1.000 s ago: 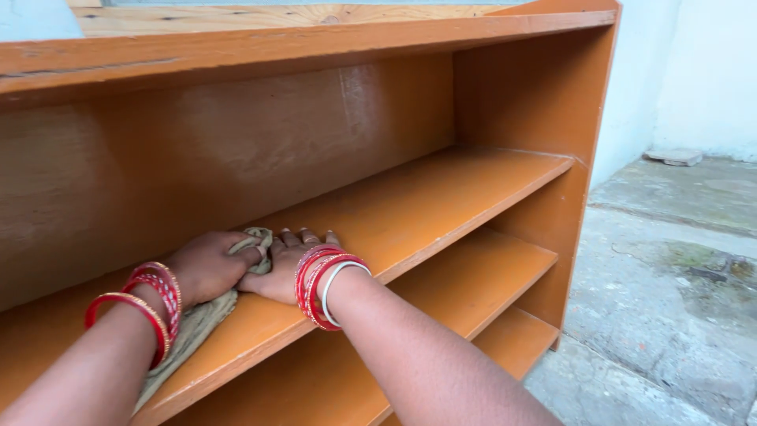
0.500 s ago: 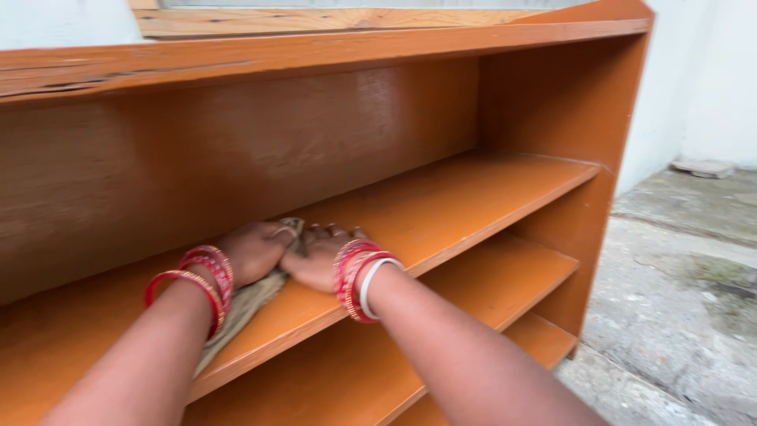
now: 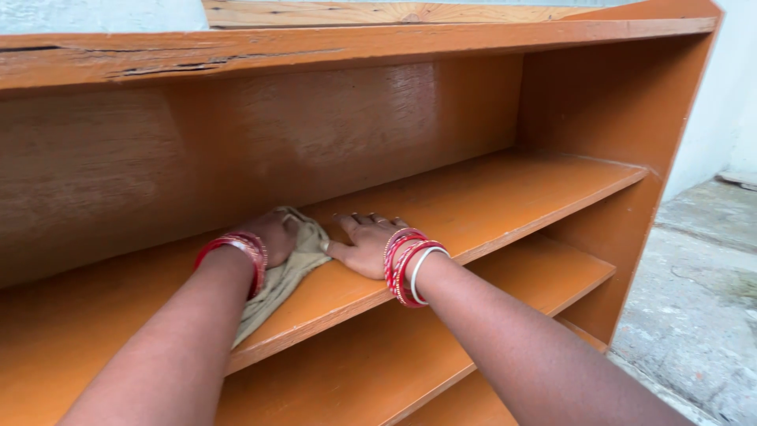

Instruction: The person cleans the shelves of a wooden cabinet by wiping the surfaces with a cloth, moving a broom aside to reach the back.

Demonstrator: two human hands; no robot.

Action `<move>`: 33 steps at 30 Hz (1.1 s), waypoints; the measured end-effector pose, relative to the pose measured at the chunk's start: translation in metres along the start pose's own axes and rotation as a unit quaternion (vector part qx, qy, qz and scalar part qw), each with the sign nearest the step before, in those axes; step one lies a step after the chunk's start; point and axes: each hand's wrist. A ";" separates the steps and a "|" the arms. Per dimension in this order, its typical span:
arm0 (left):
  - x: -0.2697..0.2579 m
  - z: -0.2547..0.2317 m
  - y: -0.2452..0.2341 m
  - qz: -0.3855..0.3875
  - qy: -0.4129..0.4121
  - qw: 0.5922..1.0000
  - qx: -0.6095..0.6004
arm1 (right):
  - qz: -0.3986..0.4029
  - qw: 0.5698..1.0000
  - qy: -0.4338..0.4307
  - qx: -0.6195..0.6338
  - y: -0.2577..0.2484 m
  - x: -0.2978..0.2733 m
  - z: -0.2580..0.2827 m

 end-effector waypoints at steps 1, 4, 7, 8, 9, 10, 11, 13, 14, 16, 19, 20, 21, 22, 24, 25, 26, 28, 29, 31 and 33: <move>-0.002 -0.003 -0.001 0.000 0.002 1.000 -0.001 | -0.001 1.000 0.002 -0.001 0.000 0.000 0.000; -0.007 -0.007 -0.001 0.042 -0.019 0.999 0.004 | -0.002 1.000 0.012 0.000 0.001 0.001 -0.001; -0.001 -0.007 0.009 0.033 0.071 0.996 0.048 | -0.020 0.998 0.004 0.054 0.003 0.005 -0.004; 0.005 -0.007 0.017 0.017 0.125 0.992 0.010 | -0.032 0.996 -0.020 0.084 0.004 0.008 -0.007; 0.012 -0.008 0.025 0.002 0.178 0.984 -0.028 | -0.043 0.992 -0.044 0.113 0.006 0.010 -0.010; 0.002 -0.022 0.017 0.002 0.184 0.983 -0.028 | -0.047 0.992 -0.040 0.112 0.010 0.016 -0.016; -0.008 -0.036 0.010 0.026 0.175 0.984 -0.021 | -0.064 0.982 -0.101 0.145 0.015 0.022 -0.023; -0.007 -0.048 0.009 0.051 0.171 0.984 -0.014 | -0.083 0.968 -0.158 0.174 0.017 0.028 -0.029; 0.004 -0.046 0.016 0.032 0.201 0.979 0.002 | -0.080 0.968 -0.140 0.191 0.016 0.027 -0.028; 0.021 -0.043 0.020 0.012 0.234 0.972 0.017 | -0.079 0.968 -0.119 0.207 0.008 0.023 -0.023; 0.017 -0.045 0.005 0.033 0.228 0.972 0.050 | -0.053 0.987 0.033 0.149 -0.005 0.017 -0.014; 0.004 -0.051 -0.006 0.034 0.185 0.982 0.025 | -0.025 0.991 0.069 0.110 -0.008 0.018 -0.016; -0.008 -0.056 -0.016 0.035 0.142 0.989 0.000 | 0.003 0.992 0.106 0.071 -0.011 0.019 -0.018; -0.002 -0.051 -0.013 0.034 0.145 0.989 -0.001 | 0.002 0.992 0.108 0.069 -0.014 0.018 -0.018; 0.007 -0.040 -0.003 0.043 0.061 0.997 -0.018 | 0.020 0.990 0.139 0.022 -0.018 0.014 -0.019; 0.015 -0.035 0.003 0.045 0.063 0.997 -0.020 | 0.020 0.989 0.143 0.022 -0.018 0.014 -0.019; 0.023 -0.030 0.010 0.029 0.025 0.999 -0.014 | 0.015 0.988 0.153 0.011 -0.017 0.013 -0.019; 0.029 -0.026 0.019 0.016 -0.011 1.000 -0.011 | 0.014 0.986 0.166 -0.002 -0.014 0.011 -0.020; 0.029 -0.026 0.019 0.027 -0.010 1.000 0.012 | 0.007 0.988 0.156 -0.002 -0.014 0.010 -0.020; 0.024 -0.028 0.017 0.038 -0.007 0.999 0.034 | 0.000 0.989 0.149 -0.003 -0.012 0.010 -0.021; 0.015 -0.031 0.013 0.025 0.069 0.995 0.063 | 0.001 0.993 0.120 -0.015 -0.010 0.011 -0.021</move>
Point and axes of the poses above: each hand's wrist, its own x-axis towards the middle knuckle, its own y-axis out of the palm, z = x × y, and after that the axes turned 13 degrees about x, right-handed
